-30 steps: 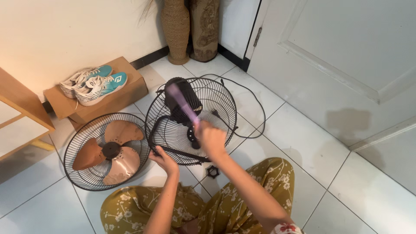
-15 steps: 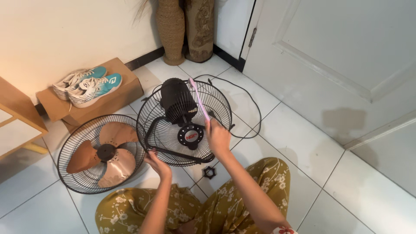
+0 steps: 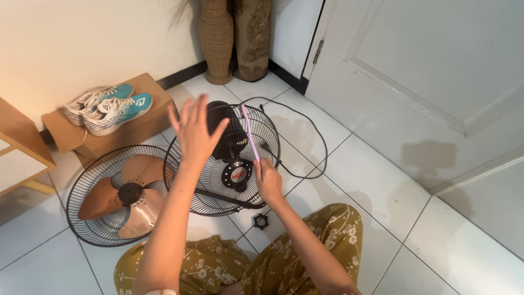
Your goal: The person sits on the floor with a disassembled electric fan. They use a long purple brush to brush the front grill, the motor housing, and the fan blades, rotating the grill guard to reach different sections and repositioning the fan body as they clean.
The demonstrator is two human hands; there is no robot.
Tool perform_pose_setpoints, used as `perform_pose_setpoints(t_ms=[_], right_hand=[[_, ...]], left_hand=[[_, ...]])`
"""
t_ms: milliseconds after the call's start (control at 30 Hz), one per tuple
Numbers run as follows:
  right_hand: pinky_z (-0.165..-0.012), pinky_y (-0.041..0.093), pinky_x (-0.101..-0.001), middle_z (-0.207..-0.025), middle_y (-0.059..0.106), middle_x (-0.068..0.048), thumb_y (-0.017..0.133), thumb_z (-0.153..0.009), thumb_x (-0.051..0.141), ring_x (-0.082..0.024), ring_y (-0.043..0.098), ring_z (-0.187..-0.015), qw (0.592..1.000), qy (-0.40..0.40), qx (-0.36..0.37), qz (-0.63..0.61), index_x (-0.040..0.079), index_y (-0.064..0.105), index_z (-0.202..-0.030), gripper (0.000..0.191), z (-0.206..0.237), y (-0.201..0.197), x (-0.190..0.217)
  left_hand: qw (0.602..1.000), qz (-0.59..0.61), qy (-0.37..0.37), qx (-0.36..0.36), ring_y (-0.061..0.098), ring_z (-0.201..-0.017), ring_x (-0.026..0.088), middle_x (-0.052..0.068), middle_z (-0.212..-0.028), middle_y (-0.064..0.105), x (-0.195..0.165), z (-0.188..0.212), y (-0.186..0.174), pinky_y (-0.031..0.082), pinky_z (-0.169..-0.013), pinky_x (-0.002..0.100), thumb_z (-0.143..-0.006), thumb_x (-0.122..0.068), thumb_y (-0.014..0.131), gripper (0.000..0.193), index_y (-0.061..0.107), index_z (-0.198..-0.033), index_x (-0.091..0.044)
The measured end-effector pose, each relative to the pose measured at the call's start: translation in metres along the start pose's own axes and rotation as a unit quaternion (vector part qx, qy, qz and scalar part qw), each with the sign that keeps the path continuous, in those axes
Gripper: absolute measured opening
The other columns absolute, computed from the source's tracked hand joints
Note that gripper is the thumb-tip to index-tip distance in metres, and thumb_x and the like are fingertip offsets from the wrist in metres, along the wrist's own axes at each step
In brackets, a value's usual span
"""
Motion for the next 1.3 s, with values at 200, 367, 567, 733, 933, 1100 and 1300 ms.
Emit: perform_pose_setpoints(t_ms=[200,367,567,733,933,1100,1300], right_hand=[[-0.063,0.049,-0.0525,-0.096,0.065,-0.018,0.052,-0.106,0.029,-0.044,0.064,-0.075,0.999,-0.029,-0.021,0.019,0.002,0.057,-0.094,0.030,0.009,-0.016,0.016],[-0.056,0.049,-0.0491,-0.086,0.065,-0.015,0.056,-0.104,0.029,-0.041,0.064,-0.068,0.994,-0.093,-0.045,0.045,0.003,0.059,-0.088,0.031,0.007,-0.032,0.038],[-0.049,0.048,-0.0459,-0.083,0.066,-0.011,0.060,-0.102,0.030,-0.037,0.063,-0.057,0.985,-0.122,-0.079,0.096,0.004,0.059,-0.083,0.032,0.012,-0.037,0.060],[-0.051,0.047,-0.0462,-0.078,0.065,-0.011,0.059,-0.106,0.031,-0.036,0.061,-0.053,0.989,-0.062,-0.106,0.077,0.005,0.059,-0.079,0.037,0.016,-0.035,0.059],[-0.056,0.049,-0.0496,-0.075,0.069,-0.017,0.056,-0.107,0.036,-0.039,0.065,-0.060,0.993,0.037,-0.084,0.073,0.008,0.065,-0.090,0.034,0.000,-0.028,0.033],[-0.054,0.050,-0.0511,-0.083,0.069,-0.017,0.056,-0.105,0.034,-0.042,0.064,-0.060,0.990,-0.056,-0.087,0.100,0.005,0.062,-0.083,0.037,-0.002,-0.034,0.037],[-0.051,0.050,-0.0500,-0.084,0.068,-0.014,0.055,-0.105,0.033,-0.039,0.065,-0.058,0.984,-0.059,-0.115,0.121,0.004,0.061,-0.084,0.036,0.004,-0.039,0.038]], left_hand=[[0.994,0.008,-0.068,0.082,0.058,-0.109,0.029,0.008,-0.108,0.063,0.010,0.007,0.029,0.036,-0.102,0.055,-0.098,-0.058,0.065,0.057,0.063,-0.130,-0.012],[0.993,0.091,-0.073,0.006,0.056,-0.097,0.031,0.008,-0.101,0.058,0.023,0.028,0.015,0.043,-0.086,0.048,-0.099,-0.048,0.069,0.049,0.063,-0.130,-0.011],[0.987,0.110,-0.110,-0.030,0.055,-0.097,0.031,0.008,-0.102,0.058,0.027,0.046,0.006,0.043,-0.087,0.047,-0.101,-0.046,0.068,0.049,0.061,-0.133,-0.010],[0.988,0.094,-0.123,-0.021,0.054,-0.095,0.030,0.007,-0.101,0.059,0.023,0.047,0.005,0.042,-0.086,0.046,-0.100,-0.047,0.068,0.051,0.061,-0.134,-0.009],[0.988,0.076,-0.129,-0.046,0.055,-0.097,0.030,0.007,-0.101,0.059,0.022,0.051,0.002,0.043,-0.088,0.046,-0.098,-0.048,0.070,0.051,0.062,-0.133,-0.011],[0.981,0.110,-0.147,-0.064,0.055,-0.099,0.031,0.008,-0.103,0.059,0.032,0.064,0.003,0.043,-0.091,0.047,-0.100,-0.044,0.070,0.049,0.061,-0.133,-0.008],[0.973,0.133,-0.174,-0.066,0.054,-0.099,0.031,0.010,-0.102,0.057,0.041,0.076,0.003,0.043,-0.089,0.047,-0.100,-0.040,0.071,0.050,0.059,-0.133,-0.004]])
Point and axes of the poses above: each hand's wrist, its own z-axis away from the middle knuckle, its own y-axis out of the palm, x = y × z, the point moved 7 cm from there along -z, towards the middle knuckle
